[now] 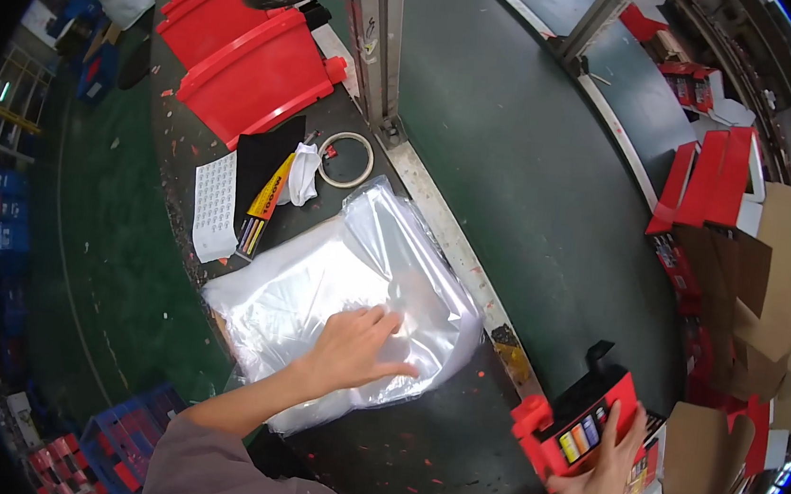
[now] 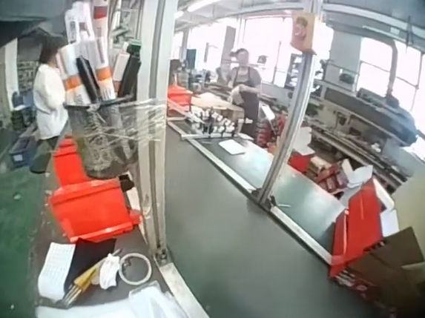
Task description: Packaging products into plastic bags and placing them into cardboard boxes on an assembly line.
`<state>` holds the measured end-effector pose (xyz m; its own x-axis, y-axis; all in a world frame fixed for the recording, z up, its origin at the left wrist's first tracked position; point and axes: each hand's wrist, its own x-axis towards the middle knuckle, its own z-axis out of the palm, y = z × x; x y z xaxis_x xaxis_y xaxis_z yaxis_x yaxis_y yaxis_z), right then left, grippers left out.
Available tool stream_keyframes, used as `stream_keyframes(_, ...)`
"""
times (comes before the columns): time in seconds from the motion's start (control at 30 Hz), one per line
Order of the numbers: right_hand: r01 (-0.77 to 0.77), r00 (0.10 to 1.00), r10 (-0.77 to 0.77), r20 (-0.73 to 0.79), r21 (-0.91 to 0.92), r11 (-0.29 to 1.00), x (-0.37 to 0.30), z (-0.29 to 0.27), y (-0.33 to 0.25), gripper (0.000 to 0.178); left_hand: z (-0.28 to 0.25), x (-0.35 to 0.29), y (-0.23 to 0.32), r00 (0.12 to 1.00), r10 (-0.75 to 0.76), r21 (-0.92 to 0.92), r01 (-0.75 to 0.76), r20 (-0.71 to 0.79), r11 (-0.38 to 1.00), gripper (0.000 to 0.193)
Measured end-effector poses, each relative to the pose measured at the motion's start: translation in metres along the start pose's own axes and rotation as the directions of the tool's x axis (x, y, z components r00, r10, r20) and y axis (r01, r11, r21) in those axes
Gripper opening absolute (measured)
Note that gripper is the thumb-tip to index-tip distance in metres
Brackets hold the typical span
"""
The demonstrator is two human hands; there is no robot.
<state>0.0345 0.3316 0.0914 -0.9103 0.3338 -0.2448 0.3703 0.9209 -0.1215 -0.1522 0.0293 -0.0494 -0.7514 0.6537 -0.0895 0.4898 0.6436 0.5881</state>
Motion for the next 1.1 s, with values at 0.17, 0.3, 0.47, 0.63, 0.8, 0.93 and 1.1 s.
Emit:
stream_keyframes(0.17,0.034,0.999,-0.03,-0.023,0.174,0.984,-0.074,0.056,-0.036,0.124,0.019,-0.045,-0.016,0.982,0.189,0.048,-0.188,-0.012,0.981,0.04)
stream_keyframes(0.3,0.017,0.999,-0.014,-0.039,0.072,0.997,-0.104,0.093,-0.067,0.125,0.005,-0.061,-0.035,0.956,0.291,0.051,-0.289,-0.046,0.956,0.037)
stream_keyframes(0.47,-0.035,0.987,0.05,-0.15,0.106,0.994,-0.142,0.12,-0.088,0.124,-0.033,-0.088,-0.061,0.95,0.181,0.237,-0.12,-0.253,0.964,0.053)
stream_keyframes(0.63,-0.042,0.989,0.053,-0.14,0.082,0.996,-0.17,0.14,-0.108,0.124,-0.021,-0.117,-0.119,0.95,0.136,0.307,-0.046,-0.28,0.951,0.04)
stream_keyframes(0.8,-0.023,0.984,0.027,-0.177,0.027,0.999,-0.188,0.161,-0.111,0.121,-0.045,-0.144,-0.085,0.888,0.23,0.092,-0.211,-0.399,0.973,0.016)
stream_keyframes(0.93,-0.046,0.991,0.054,-0.125,0.062,0.997,-0.194,0.165,-0.116,0.116,-0.06,-0.187,-0.041,0.807,0.273,-0.171,-0.414,-0.524,0.894,0.013)
stream_keyframes(1.1,0.027,0.934,-0.008,-0.358,0.049,0.998,-0.209,0.178,-0.142,0.107,-0.054,-0.212,-0.004,0.89,0.241,-0.6,-0.441,-0.387,0.667,0.009)
